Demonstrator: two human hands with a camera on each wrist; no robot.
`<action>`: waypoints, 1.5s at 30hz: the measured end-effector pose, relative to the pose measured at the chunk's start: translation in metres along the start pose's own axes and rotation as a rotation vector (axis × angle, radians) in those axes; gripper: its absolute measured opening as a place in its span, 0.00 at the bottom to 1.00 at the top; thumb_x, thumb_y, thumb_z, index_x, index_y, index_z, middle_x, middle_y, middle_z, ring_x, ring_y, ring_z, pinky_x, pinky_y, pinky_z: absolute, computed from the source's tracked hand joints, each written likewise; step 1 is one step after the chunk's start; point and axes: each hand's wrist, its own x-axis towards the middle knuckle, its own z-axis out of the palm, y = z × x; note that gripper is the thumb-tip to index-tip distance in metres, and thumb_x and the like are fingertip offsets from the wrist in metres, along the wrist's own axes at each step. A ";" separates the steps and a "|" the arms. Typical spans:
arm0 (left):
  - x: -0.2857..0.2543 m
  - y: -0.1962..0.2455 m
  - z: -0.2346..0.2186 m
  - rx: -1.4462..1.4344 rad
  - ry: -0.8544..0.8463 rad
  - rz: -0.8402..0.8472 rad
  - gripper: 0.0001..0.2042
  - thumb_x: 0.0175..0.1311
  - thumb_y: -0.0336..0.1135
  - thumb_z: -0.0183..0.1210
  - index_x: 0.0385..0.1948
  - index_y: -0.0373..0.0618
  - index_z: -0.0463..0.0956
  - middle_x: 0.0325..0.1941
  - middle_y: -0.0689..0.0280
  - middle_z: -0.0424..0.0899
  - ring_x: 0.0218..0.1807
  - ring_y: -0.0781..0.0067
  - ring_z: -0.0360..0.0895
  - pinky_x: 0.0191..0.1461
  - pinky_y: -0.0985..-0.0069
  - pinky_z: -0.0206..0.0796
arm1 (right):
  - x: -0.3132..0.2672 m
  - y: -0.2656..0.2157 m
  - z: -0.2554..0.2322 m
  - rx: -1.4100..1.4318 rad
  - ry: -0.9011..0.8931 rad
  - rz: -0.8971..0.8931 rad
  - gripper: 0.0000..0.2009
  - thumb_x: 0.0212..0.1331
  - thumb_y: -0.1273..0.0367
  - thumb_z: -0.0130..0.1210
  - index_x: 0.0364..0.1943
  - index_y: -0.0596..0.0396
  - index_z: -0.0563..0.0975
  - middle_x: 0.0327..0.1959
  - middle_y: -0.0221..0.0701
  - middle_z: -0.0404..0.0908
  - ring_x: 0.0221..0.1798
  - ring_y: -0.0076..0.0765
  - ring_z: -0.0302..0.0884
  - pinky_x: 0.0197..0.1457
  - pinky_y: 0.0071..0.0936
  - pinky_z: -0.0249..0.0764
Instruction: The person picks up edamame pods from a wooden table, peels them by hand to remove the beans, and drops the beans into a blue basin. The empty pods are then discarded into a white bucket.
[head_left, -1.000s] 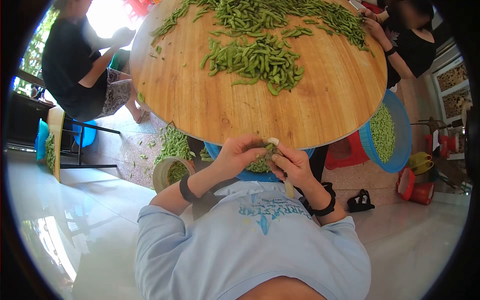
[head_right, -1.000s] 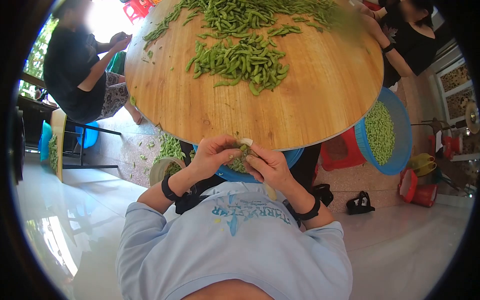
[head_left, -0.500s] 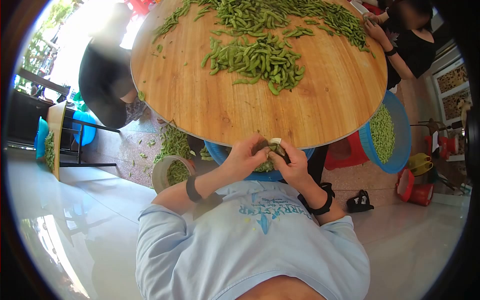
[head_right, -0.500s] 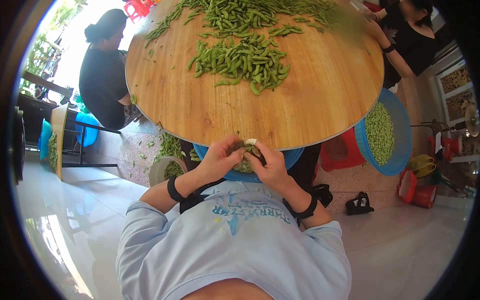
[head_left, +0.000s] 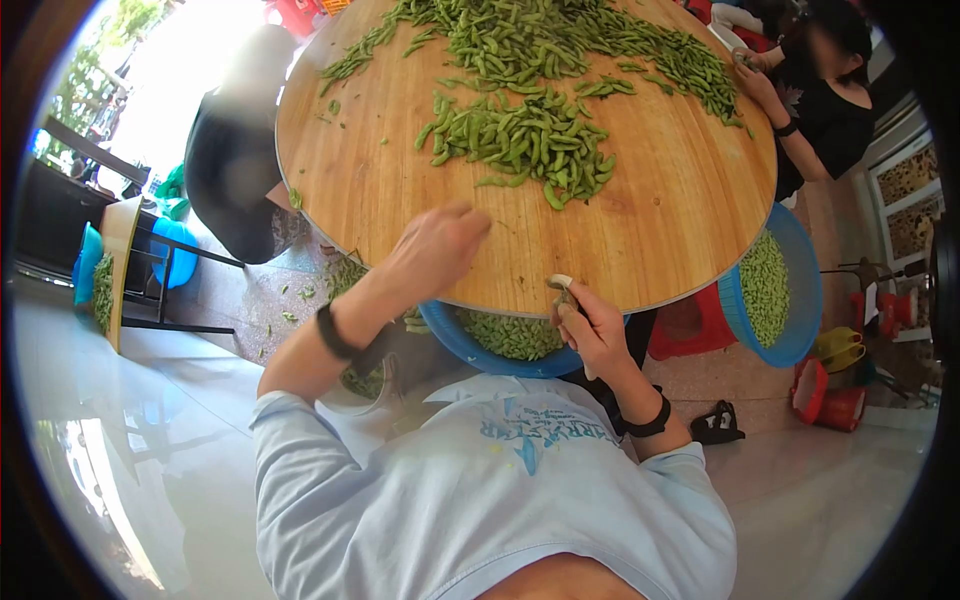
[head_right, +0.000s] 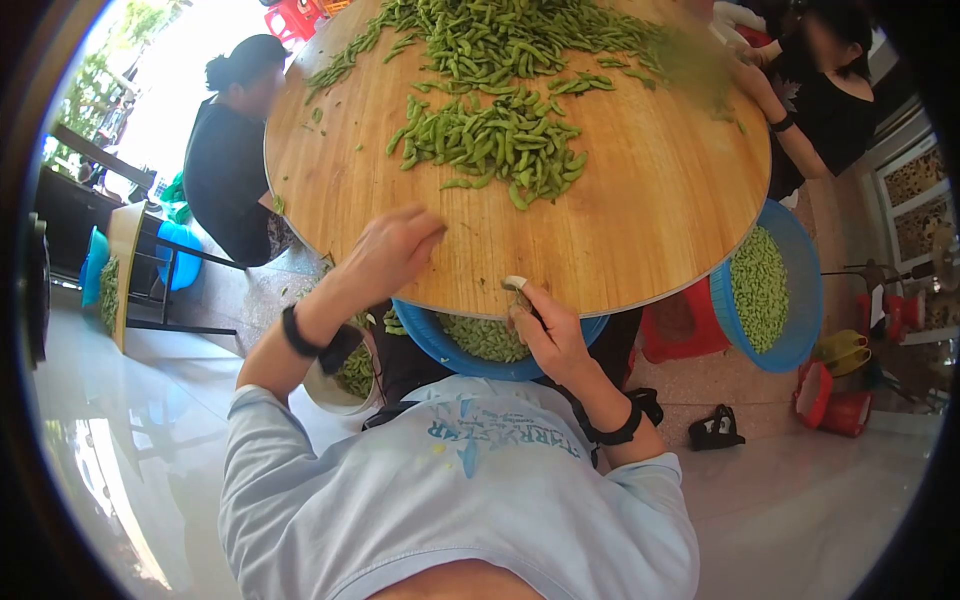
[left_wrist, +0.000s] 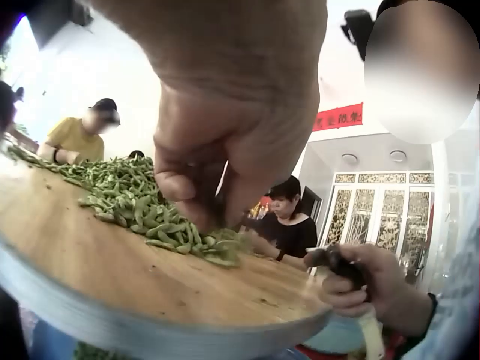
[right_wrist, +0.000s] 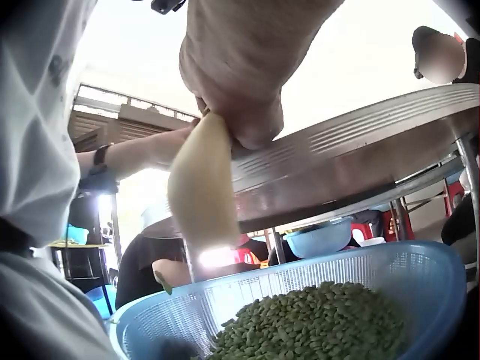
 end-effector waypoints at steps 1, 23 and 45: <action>0.018 -0.013 0.013 0.041 0.052 -0.019 0.07 0.58 0.29 0.54 0.35 0.36 0.74 0.31 0.53 0.74 0.36 0.47 0.73 0.39 0.59 0.66 | 0.003 -0.002 0.001 0.053 0.014 0.097 0.17 0.63 0.74 0.46 0.55 0.67 0.69 0.25 0.28 0.75 0.22 0.16 0.66 0.25 0.15 0.64; -0.013 0.039 0.051 -1.371 -0.228 -0.501 0.10 0.62 0.30 0.57 0.41 0.34 0.77 0.22 0.74 0.71 0.22 0.89 0.63 0.23 0.88 0.53 | 0.006 -0.009 0.010 0.496 -0.108 0.140 0.22 0.70 0.69 0.38 0.66 0.60 0.57 0.27 0.29 0.70 0.20 0.17 0.63 0.18 0.13 0.61; -0.011 0.026 0.063 -1.409 -0.361 -0.373 0.06 0.62 0.29 0.58 0.36 0.36 0.75 0.30 0.66 0.78 0.25 0.82 0.69 0.22 0.81 0.59 | 0.006 -0.019 -0.003 0.751 -0.124 0.301 0.15 0.65 0.72 0.46 0.54 0.61 0.71 0.25 0.31 0.73 0.18 0.17 0.63 0.16 0.13 0.59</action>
